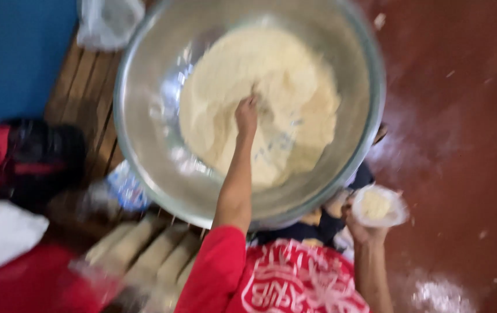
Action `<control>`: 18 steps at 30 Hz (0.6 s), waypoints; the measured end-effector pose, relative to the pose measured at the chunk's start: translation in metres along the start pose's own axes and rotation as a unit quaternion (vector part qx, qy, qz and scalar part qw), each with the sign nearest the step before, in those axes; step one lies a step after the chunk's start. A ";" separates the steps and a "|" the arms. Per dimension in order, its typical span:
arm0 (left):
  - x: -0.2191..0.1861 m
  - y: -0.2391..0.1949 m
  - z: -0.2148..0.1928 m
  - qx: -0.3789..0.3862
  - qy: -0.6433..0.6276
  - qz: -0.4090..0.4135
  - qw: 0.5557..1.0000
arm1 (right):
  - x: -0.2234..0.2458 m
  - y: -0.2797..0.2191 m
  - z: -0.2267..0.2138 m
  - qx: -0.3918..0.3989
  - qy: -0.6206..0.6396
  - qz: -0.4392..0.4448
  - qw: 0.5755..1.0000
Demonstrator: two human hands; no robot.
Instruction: Scooping powder from a large metal bowl into small plastic bags using a spoon and setting them aside.
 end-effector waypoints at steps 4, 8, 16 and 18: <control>-0.001 -0.020 -0.015 0.112 0.017 0.023 0.993 | -0.005 -0.002 0.010 0.075 0.051 0.020 0.996; -0.032 -0.007 -0.072 0.109 -0.077 0.094 0.987 | -0.010 0.004 0.031 0.134 0.015 0.006 0.991; -0.067 0.027 -0.080 -0.060 -0.074 0.124 0.988 | -0.012 0.010 0.014 0.141 0.046 0.011 0.989; -0.053 0.022 -0.057 -0.040 -0.029 0.090 0.995 | -0.006 0.013 0.007 0.155 0.060 -0.005 0.986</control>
Point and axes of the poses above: each hand's wrist, its own y-axis towards the middle knuckle, its own z-axis out of the palm, x = y × z, the point moved 7 cm from there along y, towards the middle knuckle, and after that the axes turned 3 degrees about x, right-handed, at the moved point
